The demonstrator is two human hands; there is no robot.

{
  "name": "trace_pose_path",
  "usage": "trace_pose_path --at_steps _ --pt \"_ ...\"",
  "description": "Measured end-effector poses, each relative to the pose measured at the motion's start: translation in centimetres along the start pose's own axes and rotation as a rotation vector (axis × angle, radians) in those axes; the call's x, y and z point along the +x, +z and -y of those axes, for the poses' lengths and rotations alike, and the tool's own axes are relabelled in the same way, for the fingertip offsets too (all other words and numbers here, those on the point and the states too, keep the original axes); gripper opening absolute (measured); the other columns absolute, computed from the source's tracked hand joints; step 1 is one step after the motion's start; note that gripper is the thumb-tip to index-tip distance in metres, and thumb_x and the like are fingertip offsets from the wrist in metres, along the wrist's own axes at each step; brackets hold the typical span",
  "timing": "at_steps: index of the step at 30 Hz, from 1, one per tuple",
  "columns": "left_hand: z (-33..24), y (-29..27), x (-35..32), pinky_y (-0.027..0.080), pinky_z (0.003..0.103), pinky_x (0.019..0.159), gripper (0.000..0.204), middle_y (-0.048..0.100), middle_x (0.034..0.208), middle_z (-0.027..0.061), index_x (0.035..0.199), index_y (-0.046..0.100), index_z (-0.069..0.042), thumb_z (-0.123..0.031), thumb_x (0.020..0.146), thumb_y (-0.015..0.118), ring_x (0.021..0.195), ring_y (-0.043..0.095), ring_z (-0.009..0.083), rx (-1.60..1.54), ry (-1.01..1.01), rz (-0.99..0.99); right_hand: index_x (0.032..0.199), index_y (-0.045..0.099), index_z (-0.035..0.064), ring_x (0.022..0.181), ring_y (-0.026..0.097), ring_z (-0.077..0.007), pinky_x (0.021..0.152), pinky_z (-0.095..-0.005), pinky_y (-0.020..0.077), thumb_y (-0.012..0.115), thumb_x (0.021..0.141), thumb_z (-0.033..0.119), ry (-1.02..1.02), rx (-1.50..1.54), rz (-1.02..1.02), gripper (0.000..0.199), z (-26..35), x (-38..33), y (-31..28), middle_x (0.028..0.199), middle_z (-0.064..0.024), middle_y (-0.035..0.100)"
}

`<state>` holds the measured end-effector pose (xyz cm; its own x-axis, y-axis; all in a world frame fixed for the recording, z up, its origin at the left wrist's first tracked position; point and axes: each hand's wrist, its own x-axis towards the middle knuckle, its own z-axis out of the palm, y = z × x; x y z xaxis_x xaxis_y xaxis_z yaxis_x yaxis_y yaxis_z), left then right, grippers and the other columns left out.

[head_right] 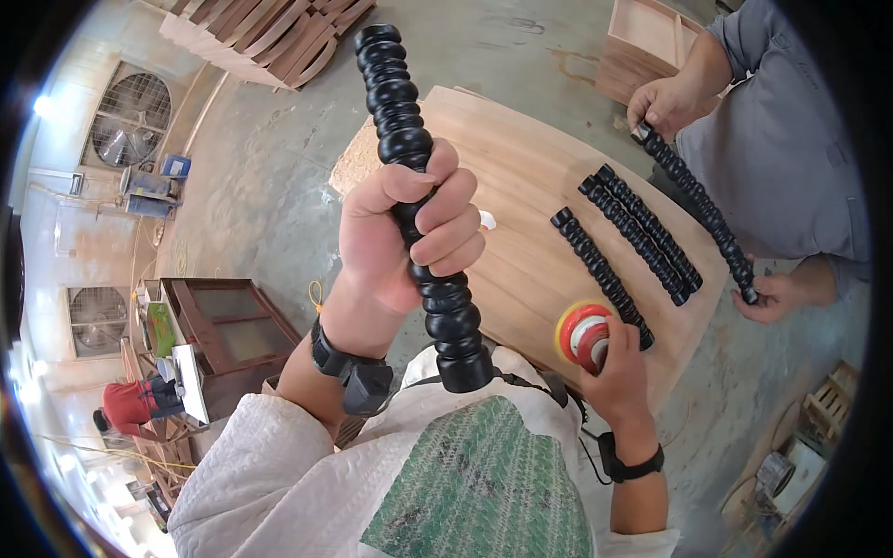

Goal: The person uses a handheld electric polisher to smooth the surface of several black, turned wooden legs. The person holds each leg with one hand and applies the polisher with the other, working along the contours of the wood. A second person is present, handing over the wooden legs and observing the process.

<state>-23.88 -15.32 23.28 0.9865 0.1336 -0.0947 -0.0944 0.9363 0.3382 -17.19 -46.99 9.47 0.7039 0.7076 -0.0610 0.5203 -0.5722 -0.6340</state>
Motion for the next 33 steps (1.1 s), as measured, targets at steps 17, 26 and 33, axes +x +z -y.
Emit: trace_pose_path --at_steps 17,26,33 --pt "2.8 3.8 -0.1 0.039 0.035 0.041 0.011 0.048 0.065 0.0092 0.092 0.047 -0.005 -0.004 0.085 0.055 0.042 0.047 0.0209 0.191 -0.015 -0.072 0.1 0.068 -0.0017 0.071 0.055 -0.0067 0.062 -0.0245 0.043 0.077 0.088 0.014 -0.063 1.012 0.15 0.022 14.1 5.2 -5.0 0.082 0.0 0.061" --pt "3.9 3.9 -0.2 0.04 0.034 0.04 0.012 0.048 0.065 0.009 0.09 0.047 -0.004 -0.004 0.085 0.057 0.042 0.049 0.0204 0.215 -0.218 -0.124 0.092 0.071 -0.0016 0.064 0.055 -0.0051 0.055 -0.0222 0.0399 0.079 0.083 0.006 0.093 1.244 0.423 0.014 14.2 5.6 -5.7 0.074 0.0007 0.064" --pt "4.2 3.2 -0.1 0.039 0.034 0.039 0.009 0.047 0.064 0.0067 0.09 0.047 -0.006 -0.006 0.087 0.055 0.041 0.048 0.0201 0.061 -0.243 -0.09 0.094 0.072 -0.0048 0.068 0.064 -0.0112 0.061 -0.0262 0.0509 0.07 0.089 0.002 0.16 1.391 0.597 0.009 13.0 5.9 -6.1 0.079 -0.0077 0.069"
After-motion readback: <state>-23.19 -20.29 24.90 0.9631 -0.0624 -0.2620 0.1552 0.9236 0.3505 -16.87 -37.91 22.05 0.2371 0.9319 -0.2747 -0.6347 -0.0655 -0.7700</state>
